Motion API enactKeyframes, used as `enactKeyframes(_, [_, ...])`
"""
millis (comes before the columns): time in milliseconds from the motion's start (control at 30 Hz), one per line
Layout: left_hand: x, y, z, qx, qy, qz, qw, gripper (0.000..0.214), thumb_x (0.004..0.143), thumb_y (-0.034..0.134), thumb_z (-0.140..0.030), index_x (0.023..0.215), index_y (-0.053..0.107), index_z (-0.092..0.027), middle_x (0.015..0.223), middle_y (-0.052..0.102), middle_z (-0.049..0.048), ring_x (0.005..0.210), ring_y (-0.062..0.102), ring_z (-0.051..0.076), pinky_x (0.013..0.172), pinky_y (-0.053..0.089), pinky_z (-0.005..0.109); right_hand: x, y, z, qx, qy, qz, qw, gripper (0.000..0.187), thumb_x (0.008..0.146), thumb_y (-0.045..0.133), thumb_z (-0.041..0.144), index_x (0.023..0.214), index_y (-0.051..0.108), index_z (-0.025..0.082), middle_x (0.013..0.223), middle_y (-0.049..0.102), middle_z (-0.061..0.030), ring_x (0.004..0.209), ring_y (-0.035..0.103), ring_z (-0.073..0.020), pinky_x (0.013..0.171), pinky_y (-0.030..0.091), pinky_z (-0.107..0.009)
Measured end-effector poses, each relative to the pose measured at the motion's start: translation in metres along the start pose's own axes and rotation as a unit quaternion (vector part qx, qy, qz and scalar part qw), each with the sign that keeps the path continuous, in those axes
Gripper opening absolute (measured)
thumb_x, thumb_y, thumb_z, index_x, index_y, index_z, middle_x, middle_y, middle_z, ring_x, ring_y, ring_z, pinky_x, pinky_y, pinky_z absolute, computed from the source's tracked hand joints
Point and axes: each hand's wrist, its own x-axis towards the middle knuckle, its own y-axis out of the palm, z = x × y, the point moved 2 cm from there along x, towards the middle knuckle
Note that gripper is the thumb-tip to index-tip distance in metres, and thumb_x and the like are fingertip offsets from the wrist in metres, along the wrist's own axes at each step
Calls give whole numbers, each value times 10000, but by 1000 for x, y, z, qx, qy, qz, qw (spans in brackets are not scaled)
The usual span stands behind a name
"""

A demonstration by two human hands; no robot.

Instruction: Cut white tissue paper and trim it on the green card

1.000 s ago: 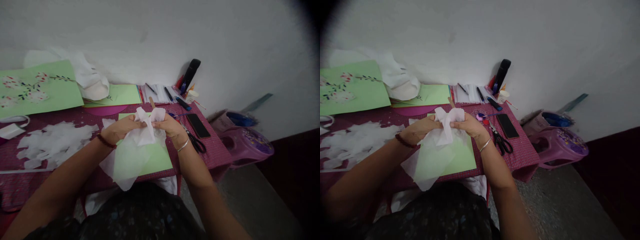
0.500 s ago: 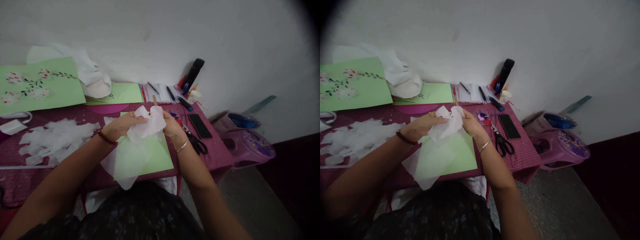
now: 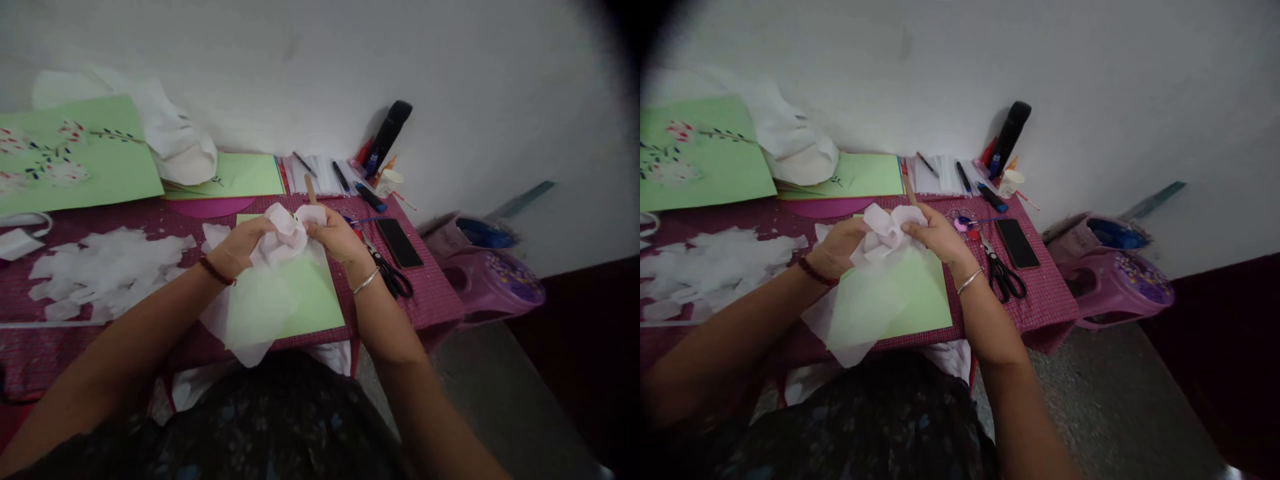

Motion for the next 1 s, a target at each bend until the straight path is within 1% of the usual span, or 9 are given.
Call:
enactKeyframes(100, [2, 0, -1, -98, -19, 20, 995, 431, 791, 542, -564, 875, 672, -161, 729, 670, 65, 747, 643, 198, 624, 483, 269, -3, 0, 5, -17, -5, 5, 1000, 323, 686, 790, 378, 911, 610, 231, 783, 577, 40, 680, 508, -119, 628, 419, -241])
enactKeyframes(200, [5, -2, 2, -127, -31, 42, 991, 569, 795, 514, -706, 856, 682, -166, 715, 663, 70, 734, 647, 208, 605, 477, 271, -6, 1, 9, -42, -12, 22, 999, 269, 709, 776, 345, 873, 593, 235, 739, 523, 51, 645, 456, -111, 601, 381, -240])
enactKeyframes(267, [6, -3, 5, -107, -24, 45, 993, 434, 760, 648, -605, 838, 690, -180, 710, 658, 49, 679, 625, 179, 588, 467, 253, -8, 1, 13, -68, -23, 29, 997, 232, 723, 761, 324, 844, 584, 234, 731, 504, 50, 641, 433, -110, 599, 364, -246])
enactKeyframes(333, [7, -2, 7, -71, -20, 46, 996, 264, 706, 755, -423, 817, 697, -191, 696, 642, 17, 610, 581, 136, 558, 442, 227, -9, 1, 16, -91, -36, 39, 994, 203, 734, 745, 309, 818, 578, 230, 720, 487, 48, 632, 411, -109, 596, 349, -252])
enactKeyframes(433, [8, -2, 11, -12, -38, 49, 998, 171, 655, 775, -286, 767, 692, -187, 663, 607, -8, 553, 529, 108, 524, 416, 216, -9, 3, 19, -117, -39, 59, 991, 174, 743, 720, 304, 797, 576, 223, 705, 471, 44, 616, 386, -106, 584, 326, -259])
enactKeyframes(600, [6, 0, 12, 41, -53, 40, 997, 118, 649, 742, -256, 678, 672, -166, 608, 584, 0, 511, 498, 105, 481, 372, 225, -9, 6, 20, -135, -26, 83, 987, 182, 736, 715, 337, 767, 577, 222, 692, 489, 37, 606, 385, -111, 552, 286, -263])
enactKeyframes(733, [0, 6, 5, 74, -4, 16, 997, 110, 695, 739, -254, 721, 676, -168, 606, 581, -20, 503, 461, 85, 494, 336, 223, -10, 2, 22, -129, -39, 76, 988, 132, 759, 686, 294, 810, 591, 218, 728, 512, 35, 626, 414, -107, 580, 326, -260])
enactKeyframes(867, [-5, 10, -2, 170, 73, 7, 983, 161, 741, 763, -303, 825, 720, -171, 716, 647, -7, 593, 515, 90, 536, 350, 216, -9, -3, 22, -103, -59, 71, 990, 167, 749, 652, 216, 906, 599, 215, 808, 552, 34, 664, 471, -100, 601, 361, -245])
enactKeyframes(1000, [-3, 9, 0, 181, 79, 2, 980, 206, 741, 760, -299, 887, 741, -154, 778, 690, 14, 633, 558, 101, 576, 392, 217, -9, -6, 19, -105, -33, 71, 991, 176, 714, 671, 216, 877, 608, 202, 772, 560, 33, 659, 483, -107, 592, 379, -239])
